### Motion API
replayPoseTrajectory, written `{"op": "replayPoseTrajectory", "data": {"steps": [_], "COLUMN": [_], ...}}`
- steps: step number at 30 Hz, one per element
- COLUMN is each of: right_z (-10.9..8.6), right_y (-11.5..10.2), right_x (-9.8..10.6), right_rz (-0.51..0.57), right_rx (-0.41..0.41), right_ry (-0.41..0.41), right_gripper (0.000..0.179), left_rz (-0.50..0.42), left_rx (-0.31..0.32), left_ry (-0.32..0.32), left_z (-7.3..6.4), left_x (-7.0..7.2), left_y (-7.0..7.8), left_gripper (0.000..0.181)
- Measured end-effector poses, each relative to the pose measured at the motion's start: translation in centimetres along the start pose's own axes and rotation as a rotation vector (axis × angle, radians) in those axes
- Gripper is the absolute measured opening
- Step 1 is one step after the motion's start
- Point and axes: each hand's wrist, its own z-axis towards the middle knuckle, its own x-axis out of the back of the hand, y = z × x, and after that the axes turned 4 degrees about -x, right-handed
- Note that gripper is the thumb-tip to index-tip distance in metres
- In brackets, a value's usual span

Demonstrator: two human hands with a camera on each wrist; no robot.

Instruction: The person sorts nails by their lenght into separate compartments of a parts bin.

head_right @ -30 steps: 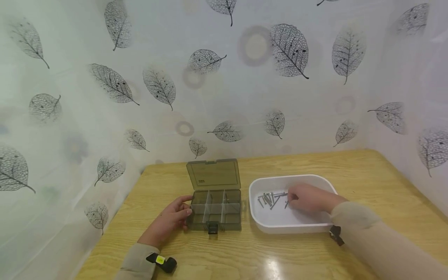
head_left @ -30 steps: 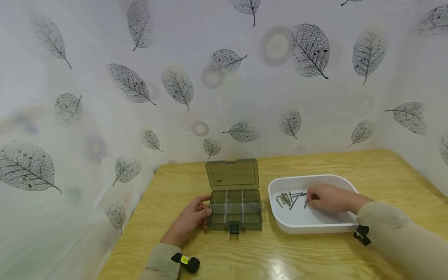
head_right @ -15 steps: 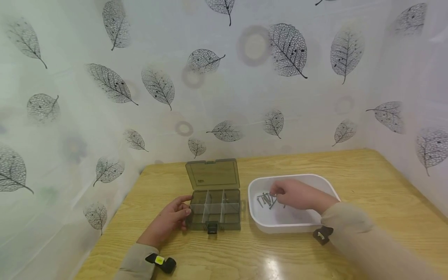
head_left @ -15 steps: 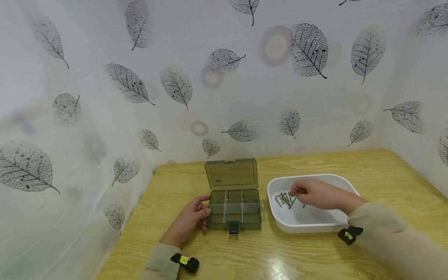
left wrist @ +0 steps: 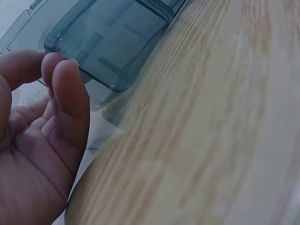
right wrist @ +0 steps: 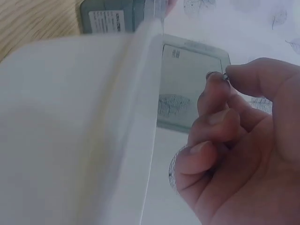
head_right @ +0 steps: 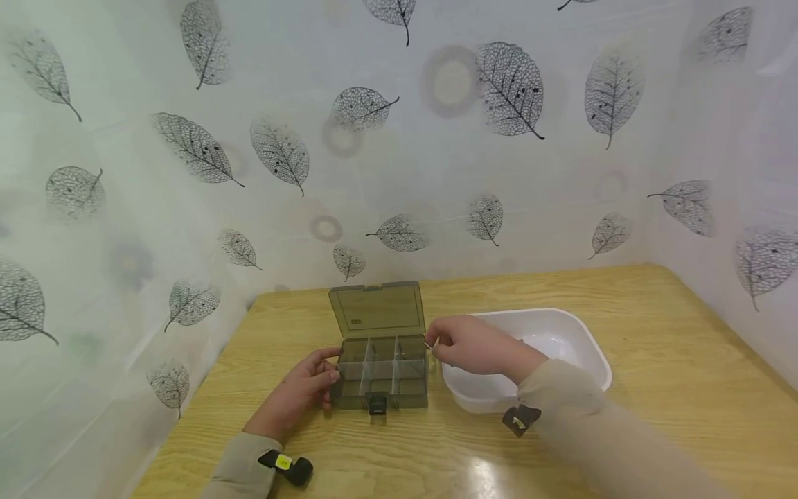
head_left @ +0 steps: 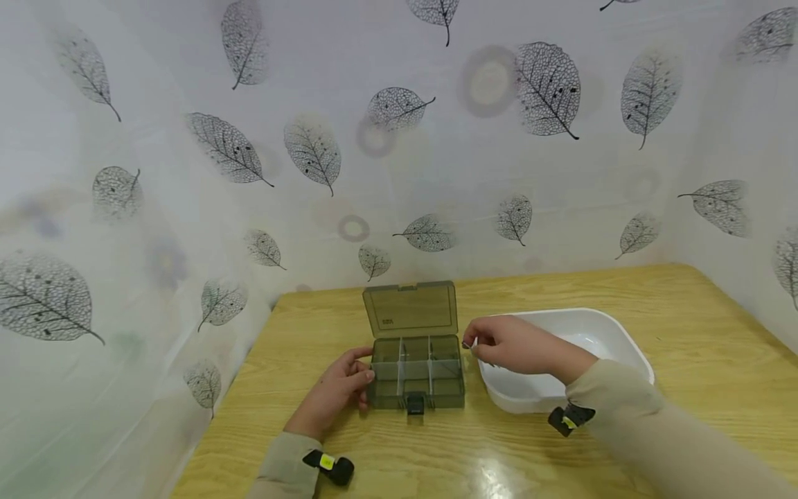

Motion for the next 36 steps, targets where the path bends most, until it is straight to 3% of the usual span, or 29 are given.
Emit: {"op": "replayPoseTrajectory", "data": {"steps": [16,28,36], "right_z": [2.4,1.2,-0.3], "right_y": [-2.2,-1.0,0.9], "right_x": [-2.2,-0.8,0.8], "right_rz": [-0.012,-0.03,0.026], "right_rx": [0.057,0.006,-0.053], "right_ry": [-0.028,-0.026,-0.029], "right_gripper": [0.02,0.015,0.017], "left_rz": [0.005,0.005,0.015], "left_rx": [-0.016,-0.015,-0.016], "left_ry": [0.006,-0.003,-0.001], "left_z": [0.0,0.0,-0.1], "left_x": [0.0,0.1,0.1], "left_y": [-0.2,-0.1,0.0], "left_gripper": [0.056,0.056,0.055]}}
